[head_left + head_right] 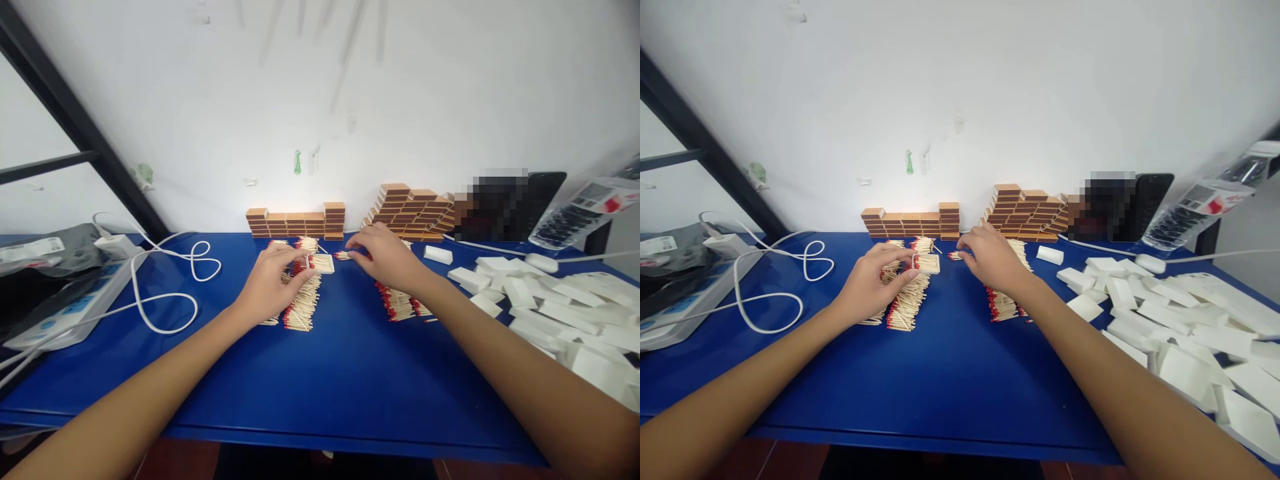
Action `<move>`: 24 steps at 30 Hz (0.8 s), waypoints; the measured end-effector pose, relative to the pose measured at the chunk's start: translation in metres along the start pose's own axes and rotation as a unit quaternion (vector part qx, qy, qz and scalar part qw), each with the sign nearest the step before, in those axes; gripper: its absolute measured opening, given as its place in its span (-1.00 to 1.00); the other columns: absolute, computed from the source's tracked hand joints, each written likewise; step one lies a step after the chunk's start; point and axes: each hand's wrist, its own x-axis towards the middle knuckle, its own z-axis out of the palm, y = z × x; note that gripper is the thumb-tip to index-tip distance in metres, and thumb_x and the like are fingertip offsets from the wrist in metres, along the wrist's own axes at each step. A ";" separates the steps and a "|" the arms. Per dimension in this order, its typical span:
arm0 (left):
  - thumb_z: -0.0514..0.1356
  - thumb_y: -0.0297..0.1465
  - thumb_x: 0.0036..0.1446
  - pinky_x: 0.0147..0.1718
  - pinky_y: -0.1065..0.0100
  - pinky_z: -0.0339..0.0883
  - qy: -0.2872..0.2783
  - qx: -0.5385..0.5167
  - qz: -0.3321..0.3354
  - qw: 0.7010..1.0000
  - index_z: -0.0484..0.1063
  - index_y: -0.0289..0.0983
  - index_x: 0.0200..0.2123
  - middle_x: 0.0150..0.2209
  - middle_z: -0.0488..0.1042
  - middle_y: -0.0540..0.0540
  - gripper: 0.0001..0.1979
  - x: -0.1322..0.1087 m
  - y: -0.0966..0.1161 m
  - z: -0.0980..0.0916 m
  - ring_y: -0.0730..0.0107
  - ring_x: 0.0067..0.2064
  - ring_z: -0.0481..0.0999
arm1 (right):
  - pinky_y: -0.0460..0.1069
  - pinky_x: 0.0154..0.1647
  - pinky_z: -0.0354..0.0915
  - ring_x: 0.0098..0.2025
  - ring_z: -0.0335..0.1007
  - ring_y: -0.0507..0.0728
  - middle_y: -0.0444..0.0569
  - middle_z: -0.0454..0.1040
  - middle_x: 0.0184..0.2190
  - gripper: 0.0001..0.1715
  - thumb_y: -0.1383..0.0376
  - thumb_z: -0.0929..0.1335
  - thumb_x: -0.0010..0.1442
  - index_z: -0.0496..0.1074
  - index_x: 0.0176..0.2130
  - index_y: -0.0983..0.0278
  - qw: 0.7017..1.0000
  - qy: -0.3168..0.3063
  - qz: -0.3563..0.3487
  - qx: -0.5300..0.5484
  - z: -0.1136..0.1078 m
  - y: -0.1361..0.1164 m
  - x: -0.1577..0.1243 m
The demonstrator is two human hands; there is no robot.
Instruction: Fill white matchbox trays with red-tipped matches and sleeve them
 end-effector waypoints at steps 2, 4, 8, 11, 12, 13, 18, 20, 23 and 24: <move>0.32 -0.30 0.31 0.11 0.03 0.42 0.022 0.018 -0.011 1.000 0.58 -0.18 0.02 -0.12 0.66 -0.08 -0.77 0.001 -0.001 -0.002 0.14 0.05 0.55 | 0.19 0.10 0.20 0.04 0.32 0.32 0.14 0.56 -0.08 -0.71 0.21 0.31 0.39 0.59 -0.07 0.26 0.999 -0.028 -0.015 -0.010 0.007 0.010 0.000; 0.32 -0.30 0.31 0.11 0.03 0.41 0.040 0.030 -0.020 0.999 0.58 -0.17 0.01 -0.12 0.67 -0.07 -0.77 0.002 -0.002 -0.003 0.14 0.05 0.55 | 0.19 0.12 0.19 0.05 0.32 0.31 0.12 0.56 -0.08 -0.73 0.21 0.32 0.38 0.60 -0.09 0.25 0.999 -0.052 -0.017 -0.003 0.012 0.017 0.000; 0.32 -0.31 0.31 0.12 0.03 0.40 0.035 0.031 -0.019 0.999 0.58 -0.18 0.00 -0.10 0.66 -0.07 -0.78 0.002 -0.002 -0.002 0.15 0.05 0.55 | 0.16 0.10 0.19 0.01 0.33 0.29 0.10 0.55 -0.15 -0.82 0.25 0.37 0.34 0.58 -0.22 0.26 0.998 -0.070 -0.007 0.003 0.014 0.018 0.001; 0.31 -0.29 0.32 0.11 0.02 0.40 0.021 0.030 -0.013 0.999 0.57 -0.18 0.02 -0.10 0.65 -0.10 -0.76 0.000 -0.002 0.001 0.13 0.06 0.54 | 0.13 0.05 0.20 -0.01 0.33 0.29 0.09 0.55 -0.17 -0.88 0.26 0.42 0.30 0.57 -0.24 0.25 0.997 -0.073 0.009 0.016 0.012 0.012 0.000; 0.31 -0.28 0.32 0.11 0.02 0.40 0.019 0.030 -0.008 0.999 0.57 -0.19 0.02 -0.09 0.65 -0.11 -0.76 -0.001 -0.001 0.002 0.12 0.05 0.53 | 0.12 0.04 0.20 -0.01 0.33 0.28 0.08 0.55 -0.17 -0.89 0.26 0.43 0.29 0.57 -0.25 0.25 0.997 -0.078 0.013 0.022 0.011 0.010 0.000; 0.31 -0.27 0.33 0.12 0.02 0.40 0.017 0.031 -0.005 0.999 0.57 -0.19 0.02 -0.09 0.64 -0.12 -0.76 -0.002 -0.001 0.002 0.12 0.05 0.53 | 0.12 0.03 0.20 -0.01 0.33 0.28 0.07 0.55 -0.17 -0.90 0.26 0.43 0.28 0.57 -0.26 0.24 0.996 -0.082 0.016 0.028 0.010 0.009 0.000; 0.31 -0.28 0.33 0.11 0.04 0.41 0.013 0.030 0.004 0.999 0.56 -0.20 0.03 -0.11 0.64 -0.11 -0.76 -0.002 -0.003 0.004 0.15 0.03 0.53 | 0.12 0.01 0.20 0.01 0.33 0.30 0.06 0.55 -0.20 -0.89 0.26 0.43 0.28 0.57 -0.30 0.23 0.993 -0.104 0.022 0.040 0.006 0.006 -0.001; 0.30 -0.29 0.33 0.10 0.05 0.41 0.014 0.030 0.010 0.999 0.56 -0.19 0.04 -0.13 0.64 -0.09 -0.75 -0.002 -0.004 0.004 0.15 0.03 0.54 | 0.13 0.01 0.19 0.02 0.31 0.31 0.08 0.54 -0.18 -0.89 0.26 0.43 0.28 0.56 -0.29 0.23 0.992 -0.115 0.021 0.038 0.004 0.005 -0.002; 0.31 -0.29 0.33 0.11 0.04 0.41 0.010 0.030 0.011 0.999 0.56 -0.19 0.04 -0.14 0.64 -0.09 -0.75 -0.003 -0.005 0.005 0.14 0.02 0.53 | 0.14 0.02 0.19 0.04 0.30 0.32 0.10 0.53 -0.15 -0.87 0.26 0.41 0.31 0.55 -0.28 0.25 0.991 -0.130 0.015 0.035 0.000 0.001 -0.003; 0.31 -0.28 0.33 0.11 0.03 0.41 0.008 0.031 0.008 0.999 0.56 -0.20 0.03 -0.13 0.64 -0.10 -0.75 -0.003 -0.005 0.005 0.14 0.02 0.53 | 0.15 0.02 0.19 0.04 0.30 0.32 0.10 0.53 -0.15 -0.86 0.27 0.40 0.32 0.54 -0.28 0.25 0.990 -0.133 0.013 0.035 -0.002 0.000 -0.003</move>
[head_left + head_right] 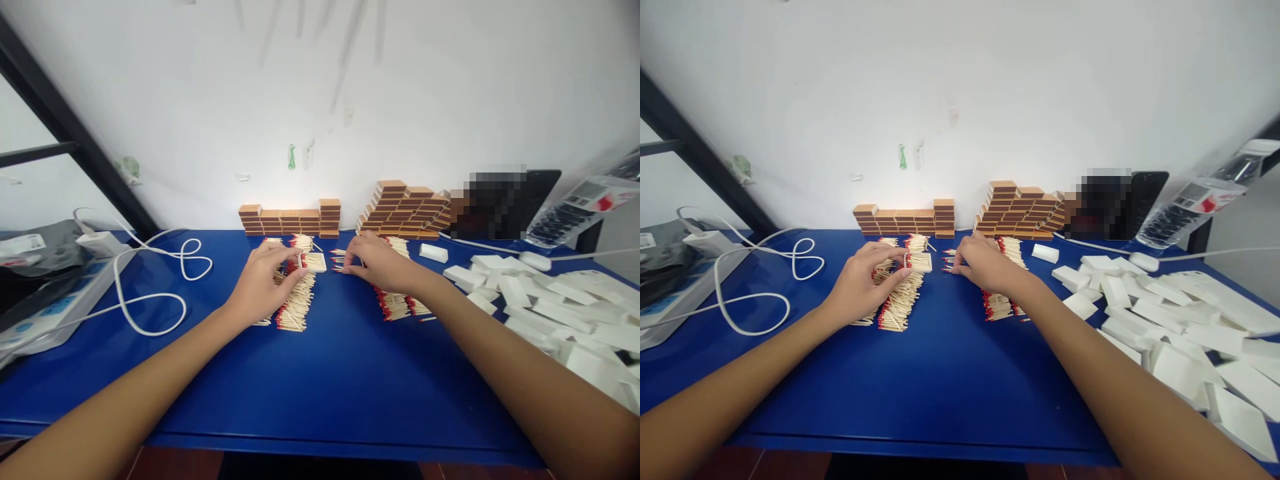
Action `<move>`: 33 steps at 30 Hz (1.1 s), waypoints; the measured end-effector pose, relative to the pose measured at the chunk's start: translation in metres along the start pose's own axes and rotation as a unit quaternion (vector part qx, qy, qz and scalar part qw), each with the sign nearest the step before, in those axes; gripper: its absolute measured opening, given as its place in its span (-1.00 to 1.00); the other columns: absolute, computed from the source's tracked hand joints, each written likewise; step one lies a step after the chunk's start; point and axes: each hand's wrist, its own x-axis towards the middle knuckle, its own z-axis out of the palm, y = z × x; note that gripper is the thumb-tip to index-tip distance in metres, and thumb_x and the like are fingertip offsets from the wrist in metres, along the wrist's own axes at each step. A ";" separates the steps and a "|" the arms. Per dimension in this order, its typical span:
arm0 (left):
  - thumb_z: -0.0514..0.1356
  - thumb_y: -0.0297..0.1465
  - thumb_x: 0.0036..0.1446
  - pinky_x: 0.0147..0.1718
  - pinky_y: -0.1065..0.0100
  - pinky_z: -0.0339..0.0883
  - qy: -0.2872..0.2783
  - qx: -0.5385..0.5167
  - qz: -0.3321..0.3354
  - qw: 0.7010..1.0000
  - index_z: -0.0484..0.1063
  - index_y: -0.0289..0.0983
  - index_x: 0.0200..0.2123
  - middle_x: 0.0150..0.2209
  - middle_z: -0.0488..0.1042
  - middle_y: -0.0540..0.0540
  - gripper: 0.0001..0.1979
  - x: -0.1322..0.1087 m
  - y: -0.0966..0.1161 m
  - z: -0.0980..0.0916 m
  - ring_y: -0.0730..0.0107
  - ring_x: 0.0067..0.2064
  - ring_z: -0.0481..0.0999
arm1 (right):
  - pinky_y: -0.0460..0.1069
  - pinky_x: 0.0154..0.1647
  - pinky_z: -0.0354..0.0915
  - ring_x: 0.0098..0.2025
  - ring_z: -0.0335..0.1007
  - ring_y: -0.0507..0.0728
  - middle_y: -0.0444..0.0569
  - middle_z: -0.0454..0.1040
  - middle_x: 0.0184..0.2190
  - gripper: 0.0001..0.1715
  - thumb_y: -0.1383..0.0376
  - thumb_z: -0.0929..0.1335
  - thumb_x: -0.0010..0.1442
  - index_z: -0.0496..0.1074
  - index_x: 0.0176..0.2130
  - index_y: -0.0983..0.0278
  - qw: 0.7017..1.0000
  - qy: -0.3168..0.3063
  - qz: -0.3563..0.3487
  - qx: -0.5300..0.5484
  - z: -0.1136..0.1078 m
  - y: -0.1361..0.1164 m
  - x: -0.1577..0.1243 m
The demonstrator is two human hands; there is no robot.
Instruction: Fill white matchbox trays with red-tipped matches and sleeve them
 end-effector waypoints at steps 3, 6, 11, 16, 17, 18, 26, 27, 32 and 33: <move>0.31 -0.27 0.33 0.14 0.00 0.40 -0.001 0.002 -0.003 1.000 0.57 -0.22 0.00 -0.11 0.64 -0.13 -0.76 0.000 0.000 0.000 0.13 0.03 0.53 | 0.16 0.04 0.20 0.02 0.31 0.31 0.10 0.53 -0.16 -0.85 0.28 0.37 0.34 0.53 -0.28 0.26 1.000 0.004 -0.005 0.003 -0.003 -0.003 -0.001; 0.31 -0.27 0.33 0.13 0.00 0.40 0.001 0.004 -0.002 1.000 0.57 -0.20 0.02 -0.10 0.64 -0.12 -0.75 0.000 0.001 0.000 0.13 0.03 0.53 | 0.16 0.04 0.22 0.00 0.32 0.30 0.09 0.54 -0.20 -0.84 0.28 0.36 0.34 0.50 -0.30 0.25 1.000 0.023 -0.014 0.012 -0.007 -0.003 -0.001; 0.35 -0.28 0.29 0.11 0.01 0.41 0.001 -0.001 -0.009 1.000 0.59 -0.22 0.00 -0.11 0.65 -0.13 -0.75 0.001 0.004 -0.001 0.12 0.03 0.53 | 0.16 0.04 0.26 0.01 0.37 0.27 0.06 0.56 -0.18 -0.77 0.15 0.37 0.35 0.49 -0.29 0.22 0.992 0.080 -0.026 0.097 -0.019 -0.012 -0.005; 0.36 -0.29 0.29 0.08 0.04 0.41 -0.008 -0.042 -0.021 0.999 0.59 -0.21 0.01 -0.14 0.67 -0.09 -0.74 0.000 0.009 0.000 0.15 -0.01 0.55 | 0.10 -0.05 0.32 -0.05 0.44 0.20 0.02 0.58 -0.08 -0.72 0.06 0.35 0.38 0.53 -0.19 0.20 0.969 0.065 -0.025 0.236 -0.017 -0.033 -0.007; 0.36 -0.29 0.28 0.08 0.05 0.42 -0.008 -0.052 -0.018 0.998 0.59 -0.21 0.00 -0.12 0.67 -0.10 -0.75 0.000 0.010 0.000 0.15 -0.01 0.55 | 0.11 -0.03 0.32 -0.04 0.43 0.21 0.01 0.58 -0.09 -0.73 0.07 0.35 0.38 0.52 -0.19 0.19 0.968 0.071 -0.036 0.237 -0.014 -0.035 -0.007; 0.37 -0.28 0.28 0.08 0.06 0.42 -0.007 -0.060 -0.016 0.998 0.59 -0.21 -0.01 -0.10 0.67 -0.10 -0.75 0.000 0.011 0.000 0.16 0.00 0.55 | 0.12 -0.01 0.31 -0.02 0.42 0.22 0.01 0.57 -0.10 -0.74 0.09 0.34 0.39 0.52 -0.19 0.19 0.969 0.078 -0.047 0.231 -0.010 -0.036 -0.007; 0.37 -0.31 0.27 0.11 0.03 0.42 -0.012 -0.073 -0.010 0.997 0.60 -0.21 -0.06 -0.07 0.66 -0.11 -0.79 0.000 0.013 0.000 0.15 0.02 0.56 | 0.17 0.09 0.27 0.02 0.33 0.25 0.02 0.52 -0.11 -0.83 0.20 0.34 0.41 0.47 -0.25 0.18 0.976 0.099 -0.108 0.164 -0.002 -0.043 -0.009; 0.37 -0.30 0.27 0.11 0.02 0.42 -0.011 -0.071 -0.010 0.997 0.60 -0.21 -0.05 -0.06 0.66 -0.12 -0.79 0.000 0.013 0.000 0.14 0.02 0.56 | 0.17 0.09 0.27 0.02 0.33 0.24 0.02 0.52 -0.11 -0.83 0.20 0.34 0.41 0.47 -0.24 0.18 0.975 0.099 -0.113 0.162 -0.003 -0.043 -0.010; 0.37 -0.29 0.27 0.07 0.04 0.44 -0.016 -0.066 -0.002 0.998 0.60 -0.22 -0.04 -0.07 0.66 -0.14 -0.77 0.000 0.011 0.001 0.14 0.01 0.56 | 0.16 0.09 0.28 0.02 0.34 0.23 0.01 0.51 -0.12 -0.86 0.22 0.37 0.40 0.46 -0.24 0.19 0.975 0.109 -0.123 0.150 -0.003 -0.041 -0.009; 0.37 -0.30 0.27 0.07 0.05 0.44 -0.015 -0.066 -0.001 0.998 0.60 -0.22 -0.03 -0.07 0.66 -0.14 -0.77 0.000 0.011 0.001 0.14 0.01 0.57 | 0.17 0.10 0.27 0.02 0.34 0.24 0.02 0.51 -0.12 -0.87 0.23 0.37 0.40 0.46 -0.25 0.19 0.975 0.111 -0.124 0.144 -0.002 -0.040 -0.008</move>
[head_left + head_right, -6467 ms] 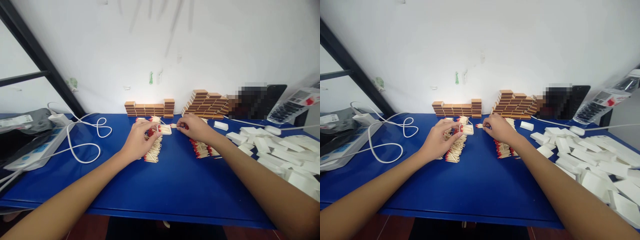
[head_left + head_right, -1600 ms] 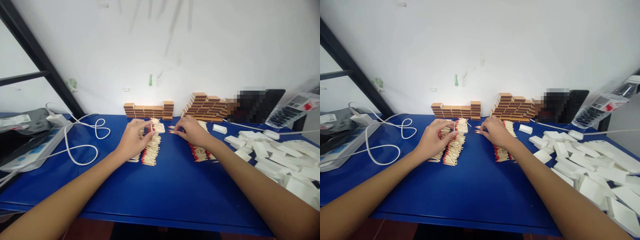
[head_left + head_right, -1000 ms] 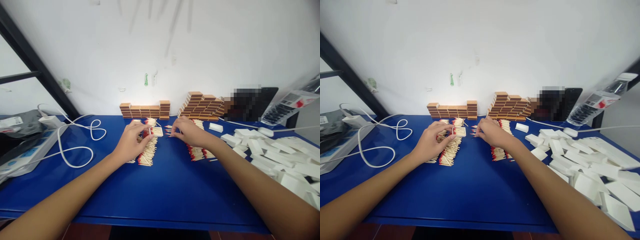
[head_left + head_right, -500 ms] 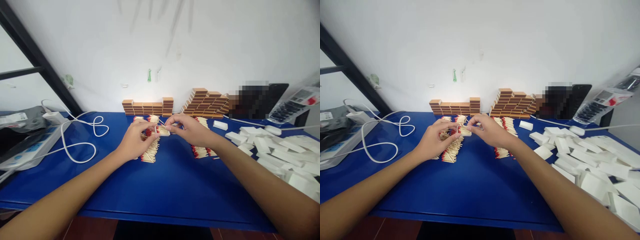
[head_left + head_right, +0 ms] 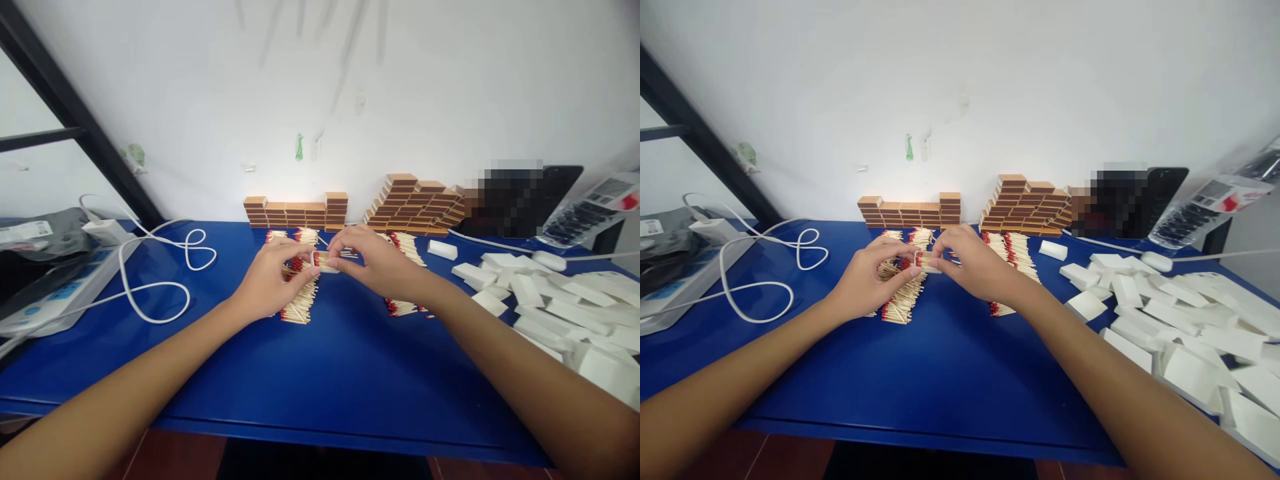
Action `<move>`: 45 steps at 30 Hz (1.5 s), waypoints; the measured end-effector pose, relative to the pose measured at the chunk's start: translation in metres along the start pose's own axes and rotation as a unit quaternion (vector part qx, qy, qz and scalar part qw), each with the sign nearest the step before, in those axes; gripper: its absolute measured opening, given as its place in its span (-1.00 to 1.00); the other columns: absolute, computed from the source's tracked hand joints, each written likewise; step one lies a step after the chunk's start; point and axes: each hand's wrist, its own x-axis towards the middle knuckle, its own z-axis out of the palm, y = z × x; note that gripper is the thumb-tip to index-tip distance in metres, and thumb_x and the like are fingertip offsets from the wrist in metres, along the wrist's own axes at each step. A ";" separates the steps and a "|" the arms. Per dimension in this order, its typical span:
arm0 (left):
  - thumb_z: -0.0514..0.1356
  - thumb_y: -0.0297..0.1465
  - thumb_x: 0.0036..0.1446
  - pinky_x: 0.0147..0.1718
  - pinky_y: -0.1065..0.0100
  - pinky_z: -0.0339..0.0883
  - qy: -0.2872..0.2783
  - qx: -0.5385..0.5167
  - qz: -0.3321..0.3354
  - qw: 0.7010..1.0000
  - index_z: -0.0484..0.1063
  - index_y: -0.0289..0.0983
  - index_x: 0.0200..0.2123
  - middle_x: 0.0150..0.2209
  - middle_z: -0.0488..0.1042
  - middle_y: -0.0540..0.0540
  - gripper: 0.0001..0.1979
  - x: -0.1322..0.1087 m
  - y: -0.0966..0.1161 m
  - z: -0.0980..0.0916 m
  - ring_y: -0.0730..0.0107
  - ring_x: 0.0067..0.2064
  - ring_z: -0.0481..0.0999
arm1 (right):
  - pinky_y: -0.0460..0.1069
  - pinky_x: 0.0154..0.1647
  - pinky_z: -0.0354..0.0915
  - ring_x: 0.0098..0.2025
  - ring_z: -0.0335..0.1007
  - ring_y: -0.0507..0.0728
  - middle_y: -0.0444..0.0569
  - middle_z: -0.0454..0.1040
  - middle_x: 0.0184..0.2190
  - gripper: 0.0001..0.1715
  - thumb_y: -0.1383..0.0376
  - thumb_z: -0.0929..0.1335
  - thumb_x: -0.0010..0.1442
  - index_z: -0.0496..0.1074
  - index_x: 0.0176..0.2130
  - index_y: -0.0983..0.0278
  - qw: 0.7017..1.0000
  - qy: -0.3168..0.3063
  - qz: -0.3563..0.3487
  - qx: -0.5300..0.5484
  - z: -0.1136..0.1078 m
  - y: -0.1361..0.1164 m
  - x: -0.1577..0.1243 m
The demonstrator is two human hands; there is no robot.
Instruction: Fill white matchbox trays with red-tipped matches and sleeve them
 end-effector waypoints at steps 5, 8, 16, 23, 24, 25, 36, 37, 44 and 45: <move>0.37 -0.30 0.27 0.07 0.08 0.43 -0.003 -0.008 -0.013 1.000 0.60 -0.22 -0.06 -0.07 0.65 -0.12 -0.80 0.000 0.001 0.000 0.15 0.02 0.56 | 0.17 0.06 0.29 -0.02 0.34 0.25 0.03 0.50 -0.16 -0.87 0.23 0.39 0.38 0.48 -0.25 0.19 1.000 0.009 -0.012 -0.024 -0.001 0.005 0.002; 0.36 -0.31 0.28 0.05 0.10 0.43 -0.009 -0.009 -0.009 1.000 0.60 -0.21 -0.05 -0.08 0.66 -0.10 -0.79 0.000 0.002 0.000 0.18 0.00 0.56 | 0.14 0.00 0.30 -0.05 0.36 0.23 0.03 0.51 -0.16 -0.88 0.23 0.39 0.38 0.52 -0.23 0.18 0.999 0.010 -0.024 -0.021 -0.003 0.005 0.002; 0.36 -0.28 0.28 0.05 0.10 0.43 -0.013 -0.017 -0.029 0.999 0.61 -0.20 -0.06 -0.07 0.66 -0.10 -0.79 0.000 0.003 -0.001 0.17 0.01 0.56 | 0.13 -0.02 0.35 -0.02 0.40 0.23 0.04 0.53 -0.12 -0.83 0.25 0.35 0.40 0.57 -0.12 0.15 0.999 0.006 -0.047 0.021 -0.003 0.005 0.002; 0.35 -0.29 0.29 0.09 0.09 0.42 0.013 -0.006 -0.037 0.999 0.60 -0.22 -0.03 -0.13 0.68 -0.07 -0.77 0.001 0.001 0.000 0.18 0.00 0.58 | 0.10 -0.12 0.31 -0.17 0.43 0.20 0.03 0.56 -0.21 -0.86 0.23 0.38 0.32 0.55 -0.20 0.22 0.997 0.043 0.052 -0.043 -0.016 0.017 0.003; 0.35 -0.30 0.29 0.09 0.09 0.42 0.019 0.000 -0.036 0.999 0.60 -0.22 -0.02 -0.13 0.68 -0.07 -0.77 0.001 0.000 0.000 0.18 0.00 0.57 | 0.11 -0.11 0.30 -0.17 0.42 0.21 0.03 0.57 -0.24 -0.85 0.21 0.39 0.31 0.55 -0.24 0.22 0.996 0.019 0.061 -0.063 -0.018 0.022 0.003; 0.35 -0.30 0.29 0.09 0.09 0.42 0.025 0.005 -0.035 0.999 0.59 -0.22 -0.01 -0.14 0.68 -0.06 -0.77 0.001 -0.001 0.000 0.18 0.01 0.56 | 0.12 -0.08 0.28 -0.14 0.41 0.23 0.02 0.57 -0.26 -0.83 0.19 0.41 0.28 0.57 -0.28 0.21 0.994 -0.012 0.066 -0.082 -0.020 0.026 0.002; 0.34 -0.28 0.29 0.07 0.04 0.44 0.027 0.026 -0.028 0.999 0.59 -0.20 -0.04 -0.12 0.67 -0.09 -0.79 0.002 -0.002 -0.002 0.14 0.02 0.55 | 0.13 -0.12 0.23 -0.10 0.32 0.29 0.05 0.54 -0.31 -0.87 0.27 0.39 0.26 0.58 -0.30 0.22 0.983 -0.095 0.075 -0.139 -0.004 0.057 -0.004; 0.34 -0.29 0.29 0.06 0.05 0.44 0.026 0.027 -0.026 0.999 0.59 -0.20 -0.04 -0.12 0.67 -0.09 -0.79 0.002 -0.002 -0.002 0.14 0.01 0.56 | 0.13 -0.12 0.23 -0.10 0.32 0.29 0.06 0.53 -0.32 -0.85 0.28 0.39 0.27 0.56 -0.33 0.23 0.983 -0.094 0.074 -0.138 -0.002 0.058 -0.004; 0.35 -0.28 0.29 0.07 0.07 0.43 0.027 0.037 -0.034 0.998 0.59 -0.21 -0.01 -0.14 0.66 -0.09 -0.76 0.002 -0.002 -0.002 0.14 0.02 0.54 | 0.16 -0.10 0.26 -0.11 0.34 0.28 0.05 0.52 -0.29 -0.76 0.17 0.34 0.37 0.47 -0.32 0.22 0.994 -0.018 0.059 -0.089 -0.016 0.035 -0.001; 0.35 -0.28 0.29 0.06 0.07 0.43 0.029 0.036 -0.037 0.998 0.59 -0.22 -0.01 -0.13 0.66 -0.10 -0.76 0.001 -0.002 -0.002 0.14 0.02 0.54 | 0.16 -0.09 0.26 -0.11 0.34 0.27 0.05 0.52 -0.27 -0.76 0.17 0.33 0.38 0.47 -0.30 0.21 0.996 0.004 0.054 -0.078 -0.018 0.029 0.000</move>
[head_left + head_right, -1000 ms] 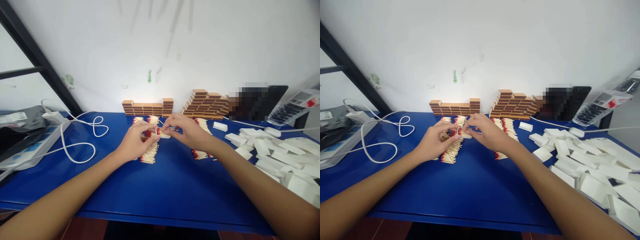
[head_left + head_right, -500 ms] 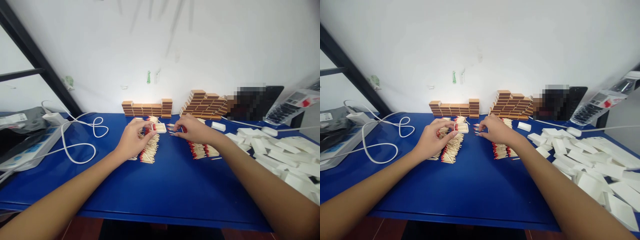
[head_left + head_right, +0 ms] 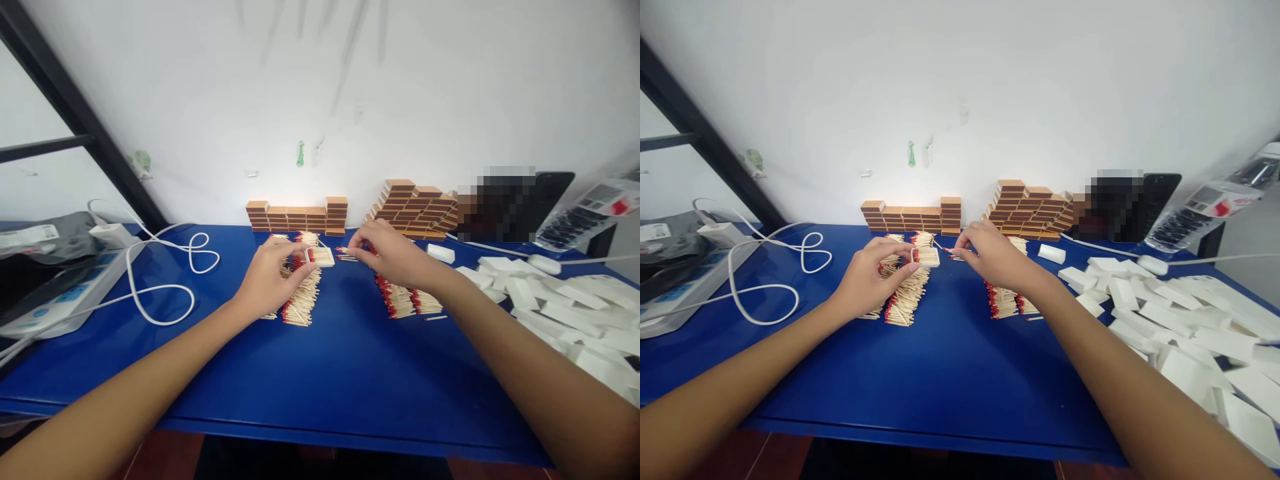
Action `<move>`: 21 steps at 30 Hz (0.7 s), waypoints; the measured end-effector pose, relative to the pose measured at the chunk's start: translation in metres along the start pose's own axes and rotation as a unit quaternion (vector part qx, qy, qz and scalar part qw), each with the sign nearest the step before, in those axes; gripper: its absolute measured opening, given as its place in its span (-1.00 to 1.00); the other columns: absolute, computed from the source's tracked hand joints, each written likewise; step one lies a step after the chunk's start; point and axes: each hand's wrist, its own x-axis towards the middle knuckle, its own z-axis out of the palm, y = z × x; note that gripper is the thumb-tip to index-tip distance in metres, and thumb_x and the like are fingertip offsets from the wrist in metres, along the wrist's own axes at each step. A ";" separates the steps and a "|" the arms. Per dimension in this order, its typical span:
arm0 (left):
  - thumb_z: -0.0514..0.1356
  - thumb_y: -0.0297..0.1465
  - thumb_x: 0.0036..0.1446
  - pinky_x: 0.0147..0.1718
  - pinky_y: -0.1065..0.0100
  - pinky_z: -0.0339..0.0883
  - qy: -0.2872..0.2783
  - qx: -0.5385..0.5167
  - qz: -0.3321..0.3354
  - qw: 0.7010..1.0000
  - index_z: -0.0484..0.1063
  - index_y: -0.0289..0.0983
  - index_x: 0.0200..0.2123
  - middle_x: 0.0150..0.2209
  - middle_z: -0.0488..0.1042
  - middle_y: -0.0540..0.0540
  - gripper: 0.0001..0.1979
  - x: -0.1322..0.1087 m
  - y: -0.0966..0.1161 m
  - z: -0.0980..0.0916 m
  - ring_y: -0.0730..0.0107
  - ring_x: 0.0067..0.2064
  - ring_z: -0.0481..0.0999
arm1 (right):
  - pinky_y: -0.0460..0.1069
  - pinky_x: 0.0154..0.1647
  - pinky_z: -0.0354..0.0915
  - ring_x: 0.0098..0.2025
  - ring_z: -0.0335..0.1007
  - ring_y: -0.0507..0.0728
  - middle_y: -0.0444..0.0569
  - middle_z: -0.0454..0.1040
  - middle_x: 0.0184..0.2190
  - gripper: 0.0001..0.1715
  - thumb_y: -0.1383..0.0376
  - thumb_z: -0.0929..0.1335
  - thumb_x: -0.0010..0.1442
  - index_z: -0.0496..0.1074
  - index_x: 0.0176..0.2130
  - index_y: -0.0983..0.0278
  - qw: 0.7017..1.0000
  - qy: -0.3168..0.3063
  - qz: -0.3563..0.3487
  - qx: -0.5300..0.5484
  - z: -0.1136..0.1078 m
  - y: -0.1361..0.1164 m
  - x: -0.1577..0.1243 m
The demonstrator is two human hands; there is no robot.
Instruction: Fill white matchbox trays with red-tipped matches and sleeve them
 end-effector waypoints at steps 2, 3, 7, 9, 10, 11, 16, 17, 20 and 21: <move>0.36 -0.28 0.29 0.06 0.08 0.43 0.000 -0.003 -0.001 1.000 0.59 -0.22 -0.01 -0.12 0.66 -0.10 -0.75 0.000 0.000 0.000 0.15 0.02 0.54 | 0.16 -0.07 0.27 -0.10 0.34 0.26 0.04 0.51 -0.23 -0.80 0.18 0.34 0.38 0.46 -0.27 0.20 0.999 0.034 -0.011 0.022 -0.002 -0.013 0.000; 0.36 -0.28 0.29 0.07 0.08 0.42 -0.002 -0.004 0.000 1.000 0.59 -0.22 -0.02 -0.13 0.66 -0.10 -0.76 0.000 0.000 0.001 0.15 0.01 0.54 | 0.16 -0.06 0.27 -0.09 0.34 0.26 0.04 0.51 -0.22 -0.82 0.18 0.34 0.38 0.46 -0.25 0.20 0.999 0.040 -0.019 0.030 -0.001 -0.019 0.000; 0.36 -0.27 0.29 0.04 0.09 0.43 -0.003 -0.007 0.018 1.000 0.59 -0.23 -0.03 -0.14 0.66 -0.09 -0.76 -0.001 0.001 0.002 0.16 -0.02 0.56 | 0.16 -0.02 0.27 -0.06 0.32 0.27 0.04 0.47 -0.21 -0.88 0.25 0.35 0.38 0.44 -0.25 0.20 0.998 0.017 -0.048 0.036 0.007 -0.035 -0.003; 0.35 -0.27 0.30 0.03 0.08 0.43 -0.005 -0.011 0.022 1.000 0.58 -0.22 -0.01 -0.15 0.66 -0.09 -0.76 -0.001 0.001 0.002 0.16 -0.03 0.56 | 0.16 -0.02 0.26 -0.04 0.32 0.28 0.04 0.47 -0.21 -0.89 0.27 0.35 0.39 0.43 -0.25 0.19 0.998 0.008 -0.054 0.037 0.011 -0.038 -0.004; 0.35 -0.27 0.30 0.03 0.08 0.43 -0.007 -0.014 0.023 1.000 0.58 -0.21 -0.01 -0.15 0.66 -0.09 -0.75 -0.001 0.001 0.002 0.16 -0.03 0.56 | 0.15 -0.02 0.26 -0.04 0.31 0.28 0.04 0.47 -0.21 -0.88 0.28 0.34 0.39 0.43 -0.25 0.19 0.998 0.004 -0.057 0.041 0.013 -0.039 -0.004; 0.36 -0.27 0.29 0.04 0.08 0.43 -0.009 -0.018 0.023 1.000 0.58 -0.21 -0.01 -0.16 0.66 -0.09 -0.75 -0.001 0.002 0.002 0.16 -0.04 0.56 | 0.15 -0.02 0.25 -0.04 0.31 0.27 0.04 0.47 -0.21 -0.88 0.28 0.34 0.40 0.43 -0.25 0.19 0.997 0.003 -0.059 0.044 0.014 -0.039 -0.004; 0.36 -0.29 0.29 0.07 0.07 0.42 -0.011 -0.031 0.023 0.999 0.59 -0.19 -0.02 -0.14 0.67 -0.07 -0.78 -0.002 0.003 0.002 0.17 -0.02 0.56 | 0.14 -0.05 0.25 -0.07 0.30 0.25 0.02 0.48 -0.21 -0.88 0.27 0.33 0.41 0.43 -0.24 0.19 0.996 0.029 -0.072 0.047 0.016 -0.040 -0.004; 0.35 -0.28 0.30 0.07 0.07 0.42 -0.008 -0.032 0.021 0.999 0.58 -0.19 -0.01 -0.15 0.67 -0.07 -0.77 -0.002 0.003 0.002 0.17 -0.02 0.56 | 0.14 -0.06 0.24 -0.08 0.31 0.25 0.01 0.49 -0.22 -0.89 0.27 0.34 0.40 0.42 -0.24 0.18 0.996 0.039 -0.067 0.046 0.015 -0.040 -0.003; 0.34 -0.26 0.30 0.07 0.07 0.43 0.006 -0.037 0.012 0.999 0.59 -0.19 0.00 -0.15 0.67 -0.07 -0.76 -0.001 0.002 0.001 0.16 0.00 0.56 | 0.12 -0.11 0.25 -0.13 0.35 0.23 0.00 0.50 -0.26 -0.88 0.26 0.36 0.37 0.42 -0.27 0.18 0.996 0.063 -0.036 0.045 0.010 -0.036 -0.002; 0.34 -0.26 0.31 0.08 0.07 0.42 0.009 -0.038 0.008 0.999 0.59 -0.18 -0.01 -0.14 0.67 -0.07 -0.76 -0.001 0.001 0.001 0.16 0.01 0.56 | 0.12 -0.13 0.25 -0.15 0.36 0.23 -0.01 0.50 -0.28 -0.87 0.25 0.36 0.36 0.43 -0.28 0.18 0.996 0.069 -0.026 0.044 0.009 -0.035 -0.001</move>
